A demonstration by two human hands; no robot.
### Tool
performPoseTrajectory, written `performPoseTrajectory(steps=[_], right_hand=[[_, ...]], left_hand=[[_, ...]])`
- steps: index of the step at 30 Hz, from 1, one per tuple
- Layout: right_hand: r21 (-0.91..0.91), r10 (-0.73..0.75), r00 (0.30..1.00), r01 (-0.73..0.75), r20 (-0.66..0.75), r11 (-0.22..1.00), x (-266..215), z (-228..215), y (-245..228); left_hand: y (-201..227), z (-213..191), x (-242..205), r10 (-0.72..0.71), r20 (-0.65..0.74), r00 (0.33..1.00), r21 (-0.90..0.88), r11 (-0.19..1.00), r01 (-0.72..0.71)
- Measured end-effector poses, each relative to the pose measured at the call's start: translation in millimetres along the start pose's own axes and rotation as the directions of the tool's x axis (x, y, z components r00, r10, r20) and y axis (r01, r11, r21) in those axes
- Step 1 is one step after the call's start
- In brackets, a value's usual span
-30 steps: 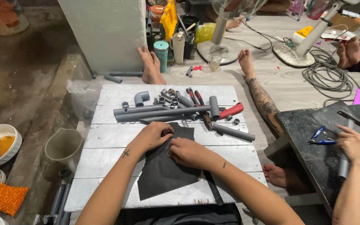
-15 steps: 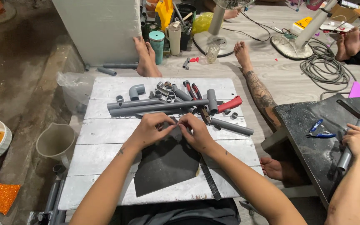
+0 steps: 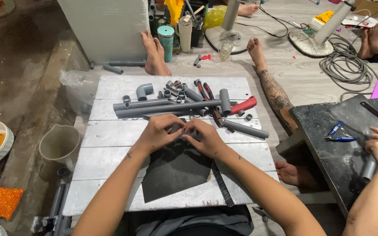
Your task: Sanding a small plastic component on a sheet of sandpaper
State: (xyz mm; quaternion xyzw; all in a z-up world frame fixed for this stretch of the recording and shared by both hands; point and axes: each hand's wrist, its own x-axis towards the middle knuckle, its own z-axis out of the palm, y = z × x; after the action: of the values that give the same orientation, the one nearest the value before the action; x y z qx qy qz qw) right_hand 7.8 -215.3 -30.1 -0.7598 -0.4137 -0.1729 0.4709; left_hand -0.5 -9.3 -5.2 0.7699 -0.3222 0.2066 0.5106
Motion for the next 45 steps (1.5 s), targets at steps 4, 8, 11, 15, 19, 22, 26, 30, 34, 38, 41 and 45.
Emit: performPoseTrajectory(steps=[4, 8, 11, 15, 19, 22, 26, 30, 34, 38, 41, 45], right_hand=[[-0.029, -0.006, 0.999, 0.005, -0.033, 1.000, 4.9, -0.7, -7.0], [-0.080, -0.008, 0.994, 0.000, -0.105, 0.997, -4.2, 3.1, 10.7], [-0.043, 0.060, 0.988, -0.067, -0.144, 0.997, 0.3, -4.3, 6.9], [-0.012, 0.064, 0.986, -0.066, -0.151, 0.998, 5.5, -5.7, 7.9], [-0.028, -0.004, 0.989, 0.000, -0.146, 1.000, 5.0, -6.3, 4.5], [-0.044, -0.048, 0.994, 0.044, -0.096, 0.998, 1.0, -6.9, 15.4], [0.059, -0.169, 0.959, 0.160, 0.226, 0.985, 2.3, -6.1, -9.7], [0.065, -0.162, 0.895, 0.149, 0.416, 0.987, -6.1, -5.6, -7.7], [-0.018, -0.166, 0.896, 0.190, 0.412, 0.982, -4.9, -12.7, 7.4], [-0.025, -0.192, 0.846, 0.236, 0.497, 0.972, -5.7, -6.1, -3.7], [-0.024, -0.200, 0.816, 0.253, 0.543, 0.967, -6.1, 0.8, -14.4], [-0.113, -0.182, 0.800, 0.297, 0.572, 0.948, -12.6, -0.9, -9.2]], left_hand=[[-0.6, 0.8, 0.4, 0.007, 0.005, 1.000, 0.013, 1.000, -0.007], [-9.3, 2.6, -3.0, -0.001, -0.019, 1.000, 0.029, 1.000, 0.001], [-3.4, 1.4, -2.7, -0.009, -0.009, 1.000, 0.010, 1.000, 0.009], [-2.4, 6.6, -1.3, 0.022, 0.004, 1.000, -0.002, 1.000, -0.022], [-3.1, 3.6, -0.2, -0.003, 0.001, 1.000, -0.028, 1.000, 0.003], [-13.8, -4.9, -0.3, -0.047, -0.014, 0.999, -0.037, 0.998, 0.046], [-2.2, -11.3, -1.1, -0.101, -0.036, 0.994, 0.078, 0.992, 0.103], [-21.6, -8.9, -3.2, -0.122, -0.048, 0.991, 0.126, 0.984, 0.127], [-31.1, -9.1, -7.5, -0.200, -0.013, 0.980, 0.239, 0.951, 0.197], [-20.3, -6.8, -12.6, -0.439, 0.211, 0.873, 0.487, 0.822, 0.295], [-32.1, 4.0, -16.9, -0.539, 0.309, 0.783, 0.592, 0.754, 0.285], [-36.5, 6.4, -15.9, -0.585, 0.308, 0.750, 0.611, 0.726, 0.316]])
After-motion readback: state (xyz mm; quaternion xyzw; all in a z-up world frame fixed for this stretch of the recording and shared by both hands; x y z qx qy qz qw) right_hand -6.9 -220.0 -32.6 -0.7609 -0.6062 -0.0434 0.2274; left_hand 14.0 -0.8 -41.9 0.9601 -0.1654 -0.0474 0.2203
